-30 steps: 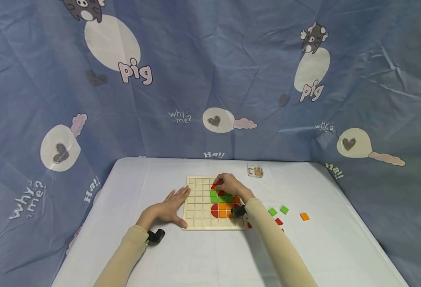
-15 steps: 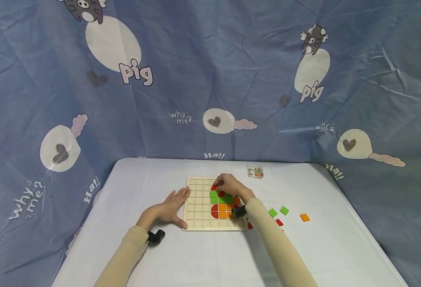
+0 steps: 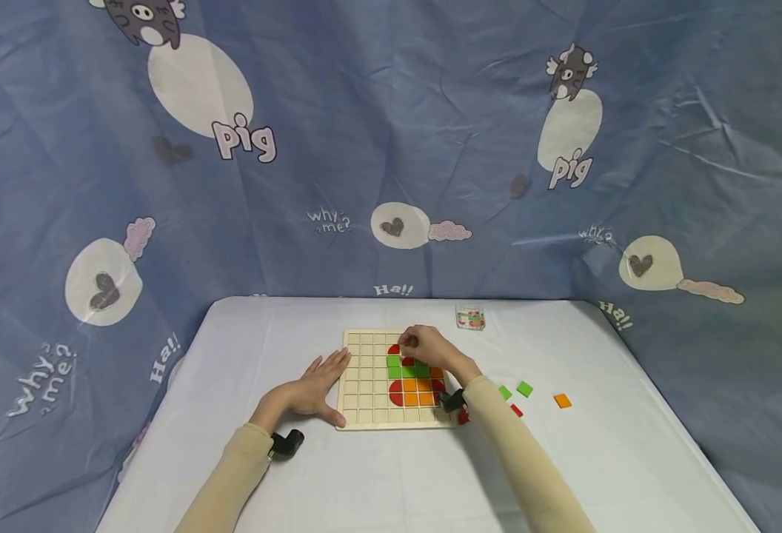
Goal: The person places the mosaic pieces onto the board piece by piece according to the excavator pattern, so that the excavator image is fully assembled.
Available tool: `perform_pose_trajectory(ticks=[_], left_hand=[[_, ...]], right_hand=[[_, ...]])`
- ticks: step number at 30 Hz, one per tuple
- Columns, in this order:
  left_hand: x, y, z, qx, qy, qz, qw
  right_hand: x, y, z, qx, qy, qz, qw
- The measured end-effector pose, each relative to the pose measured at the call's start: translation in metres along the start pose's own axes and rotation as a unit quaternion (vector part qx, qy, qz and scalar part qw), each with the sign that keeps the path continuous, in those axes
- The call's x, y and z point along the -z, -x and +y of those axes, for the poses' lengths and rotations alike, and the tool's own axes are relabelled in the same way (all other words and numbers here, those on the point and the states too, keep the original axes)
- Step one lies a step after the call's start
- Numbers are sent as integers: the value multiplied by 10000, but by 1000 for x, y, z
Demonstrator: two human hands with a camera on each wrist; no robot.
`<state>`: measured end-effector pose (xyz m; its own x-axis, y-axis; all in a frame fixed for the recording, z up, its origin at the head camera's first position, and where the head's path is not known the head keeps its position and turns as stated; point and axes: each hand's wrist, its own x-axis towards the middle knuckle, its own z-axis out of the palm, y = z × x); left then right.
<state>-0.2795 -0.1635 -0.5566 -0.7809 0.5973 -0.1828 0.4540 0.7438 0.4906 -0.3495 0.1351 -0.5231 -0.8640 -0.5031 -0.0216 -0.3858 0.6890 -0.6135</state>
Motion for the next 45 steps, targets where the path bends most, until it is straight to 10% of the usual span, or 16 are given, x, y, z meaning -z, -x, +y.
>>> perform_pose_trajectory(ticks=[15, 27, 45], left_hand=[[2, 2, -1, -100, -22, 66, 9999], [2, 3, -1, 16, -90, 51, 9999], [-2, -1, -1, 24, -5, 12, 10000]], right_hand=[[42, 127, 41, -669, -133, 1244, 9899], [78, 218, 113, -2127, 150, 1747, 9613], [83, 244, 142, -2673, 636, 1893, 9427]])
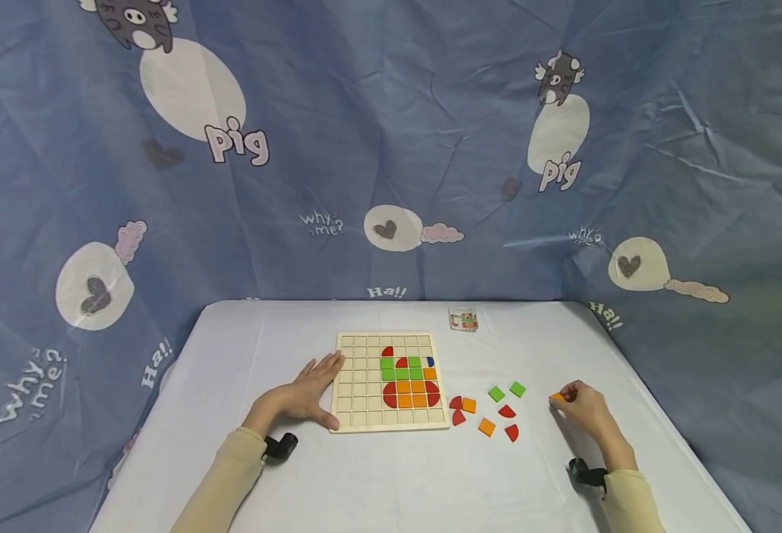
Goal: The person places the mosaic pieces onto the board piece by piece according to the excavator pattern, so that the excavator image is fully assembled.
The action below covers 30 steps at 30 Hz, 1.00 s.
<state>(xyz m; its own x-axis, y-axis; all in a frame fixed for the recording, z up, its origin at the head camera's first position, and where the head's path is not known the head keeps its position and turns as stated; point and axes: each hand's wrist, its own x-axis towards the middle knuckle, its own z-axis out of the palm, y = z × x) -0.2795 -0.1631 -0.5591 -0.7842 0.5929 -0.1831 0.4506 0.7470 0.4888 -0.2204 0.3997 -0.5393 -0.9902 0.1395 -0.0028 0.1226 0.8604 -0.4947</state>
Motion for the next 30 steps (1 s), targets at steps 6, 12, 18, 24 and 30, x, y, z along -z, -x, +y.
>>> perform_pose_trajectory(ticks=[6, 12, 18, 24, 30], left_hand=[[2, 1, 1, -124, -7, 3, 9999], [1, 1, 1, -151, 0, 11, 9999], [-1, 1, -1, -104, -114, -28, 9999], [-1, 0, -2, -62, -76, -34, 9999], [0, -1, -4, -35, -116, -43, 9999]], right_hand=[[-6, -4, -8, -43, 75, -2, 10000], [-24, -15, -43, 387, -262, 127, 9988], [-45, -29, -101, 1127, -665, -113, 9913], [-66, -48, -162, 1953, -905, -575, 9749], [-92, -76, -204, 2608, -800, -1127, 9554]])
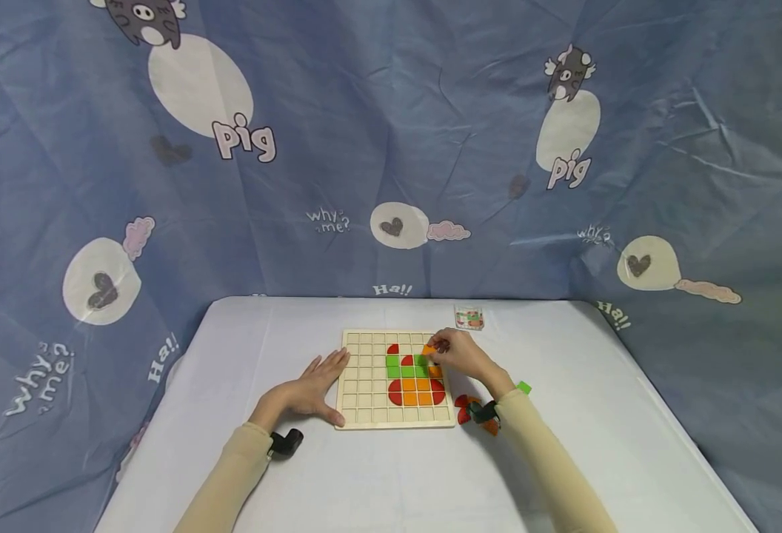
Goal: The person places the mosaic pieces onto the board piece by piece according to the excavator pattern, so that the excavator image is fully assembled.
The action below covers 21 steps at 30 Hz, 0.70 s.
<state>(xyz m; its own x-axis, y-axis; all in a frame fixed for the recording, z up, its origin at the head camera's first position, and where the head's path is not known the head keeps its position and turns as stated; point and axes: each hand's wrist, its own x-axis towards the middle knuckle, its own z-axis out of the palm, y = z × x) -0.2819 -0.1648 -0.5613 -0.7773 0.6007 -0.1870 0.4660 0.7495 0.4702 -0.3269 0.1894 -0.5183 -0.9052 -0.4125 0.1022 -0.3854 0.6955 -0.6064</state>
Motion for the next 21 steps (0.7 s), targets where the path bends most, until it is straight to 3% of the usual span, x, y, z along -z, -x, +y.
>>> perform_pose_trajectory(ticks=[9, 21], left_hand=[[-1, -1, 0, 32, 33, 41, 10000], [1, 2, 1, -30, 105, 37, 9999]], right_hand=[[-18, -44, -4, -4, 180, -561, 9983], [-27, -55, -6, -195, 102, -867, 9960]])
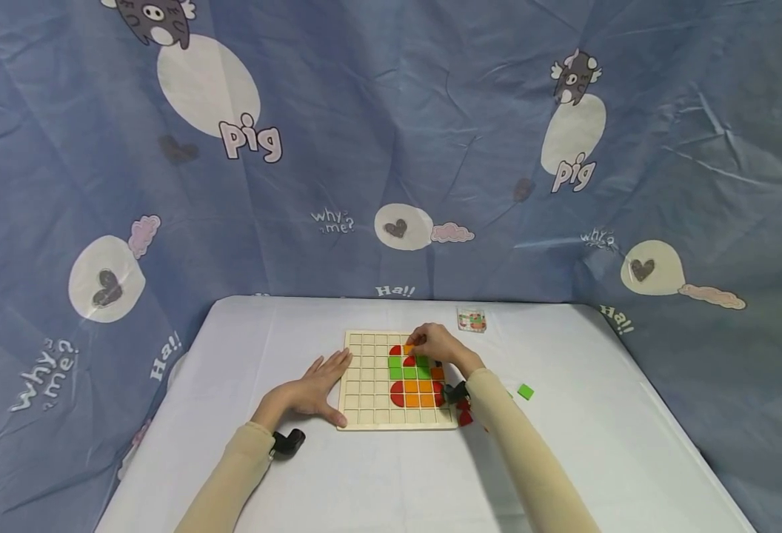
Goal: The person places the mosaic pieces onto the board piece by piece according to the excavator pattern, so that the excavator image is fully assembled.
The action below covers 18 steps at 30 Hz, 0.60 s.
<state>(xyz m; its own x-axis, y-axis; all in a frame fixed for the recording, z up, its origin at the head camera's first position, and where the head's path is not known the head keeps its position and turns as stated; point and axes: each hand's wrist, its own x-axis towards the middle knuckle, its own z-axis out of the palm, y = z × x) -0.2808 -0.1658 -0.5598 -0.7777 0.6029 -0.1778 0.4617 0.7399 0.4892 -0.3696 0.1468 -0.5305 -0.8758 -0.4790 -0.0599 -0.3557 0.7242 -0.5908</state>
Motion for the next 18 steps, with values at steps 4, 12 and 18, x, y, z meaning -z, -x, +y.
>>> perform_pose_trajectory(ticks=[4, 12, 18], left_hand=[[1, 1, 1, -82, 61, 49, 9999], [1, 0, 3, -47, 0, 43, 10000], [2, 0, 3, 28, -30, -15, 10000]], right_hand=[[0, 0, -2, -30, -42, 1, 10000], [1, 2, -9, -154, 7, 45, 9999], [5, 9, -10, -165, -132, 150, 9997]])
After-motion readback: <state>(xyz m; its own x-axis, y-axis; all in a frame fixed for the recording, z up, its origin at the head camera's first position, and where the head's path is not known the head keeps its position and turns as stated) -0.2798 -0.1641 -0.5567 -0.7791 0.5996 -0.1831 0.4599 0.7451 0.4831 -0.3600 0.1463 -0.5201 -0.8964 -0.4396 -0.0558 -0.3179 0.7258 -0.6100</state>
